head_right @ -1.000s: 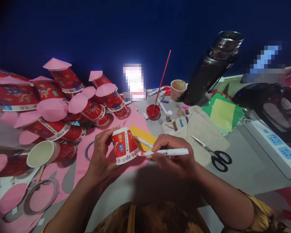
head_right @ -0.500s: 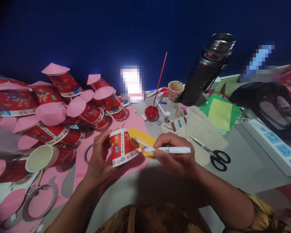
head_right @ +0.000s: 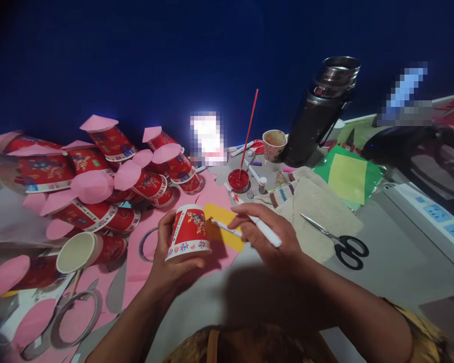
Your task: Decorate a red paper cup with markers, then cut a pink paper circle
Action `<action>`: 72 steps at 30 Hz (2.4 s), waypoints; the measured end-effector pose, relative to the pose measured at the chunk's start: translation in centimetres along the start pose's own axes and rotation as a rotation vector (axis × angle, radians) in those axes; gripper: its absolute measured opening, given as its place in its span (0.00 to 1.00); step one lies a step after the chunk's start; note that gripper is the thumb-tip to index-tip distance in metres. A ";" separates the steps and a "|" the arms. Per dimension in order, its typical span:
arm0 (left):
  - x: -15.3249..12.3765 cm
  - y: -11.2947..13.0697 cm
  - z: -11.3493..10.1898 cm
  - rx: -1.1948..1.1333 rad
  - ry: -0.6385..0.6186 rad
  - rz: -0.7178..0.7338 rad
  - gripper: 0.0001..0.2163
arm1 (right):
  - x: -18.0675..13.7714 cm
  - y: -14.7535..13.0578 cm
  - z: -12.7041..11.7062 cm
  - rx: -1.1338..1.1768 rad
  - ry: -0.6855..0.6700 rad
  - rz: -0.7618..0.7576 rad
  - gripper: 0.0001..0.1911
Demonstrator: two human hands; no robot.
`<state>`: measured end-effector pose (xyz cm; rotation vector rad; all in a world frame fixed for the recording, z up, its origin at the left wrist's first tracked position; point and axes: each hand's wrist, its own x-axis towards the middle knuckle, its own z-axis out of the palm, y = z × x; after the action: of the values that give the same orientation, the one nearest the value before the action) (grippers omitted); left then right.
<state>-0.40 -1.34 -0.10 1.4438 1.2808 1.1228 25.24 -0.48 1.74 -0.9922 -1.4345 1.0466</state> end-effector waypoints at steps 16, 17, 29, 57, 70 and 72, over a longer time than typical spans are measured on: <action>0.4 1.1 -1.2 -0.033 -0.339 0.098 0.52 | 1.4 2.2 -0.2 -0.386 -0.360 -0.165 0.50; 0.5 1.4 -1.5 0.006 -0.345 0.103 0.50 | 1.4 2.4 -0.2 -0.402 -0.378 -0.182 0.51; 0.8 2.9 -2.1 0.333 -0.120 0.161 0.39 | 0.2 -1.1 -0.6 -0.117 -0.221 -0.407 0.17; 0.6 2.6 -1.6 0.444 -0.169 0.267 0.39 | 0.5 -1.6 0.7 -0.163 -0.294 -0.406 0.06; 0.6 2.5 -1.5 0.425 -0.175 0.250 0.39 | 0.5 -1.3 0.6 -0.180 -0.295 -0.426 0.04; 0.6 2.5 -1.5 0.404 -0.175 0.240 0.39 | 0.4 -1.2 0.5 -0.172 -0.293 -0.432 0.04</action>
<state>-1.32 -0.94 2.71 1.9932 1.2816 0.8928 24.64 -0.42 2.95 -0.6177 -1.9028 0.7770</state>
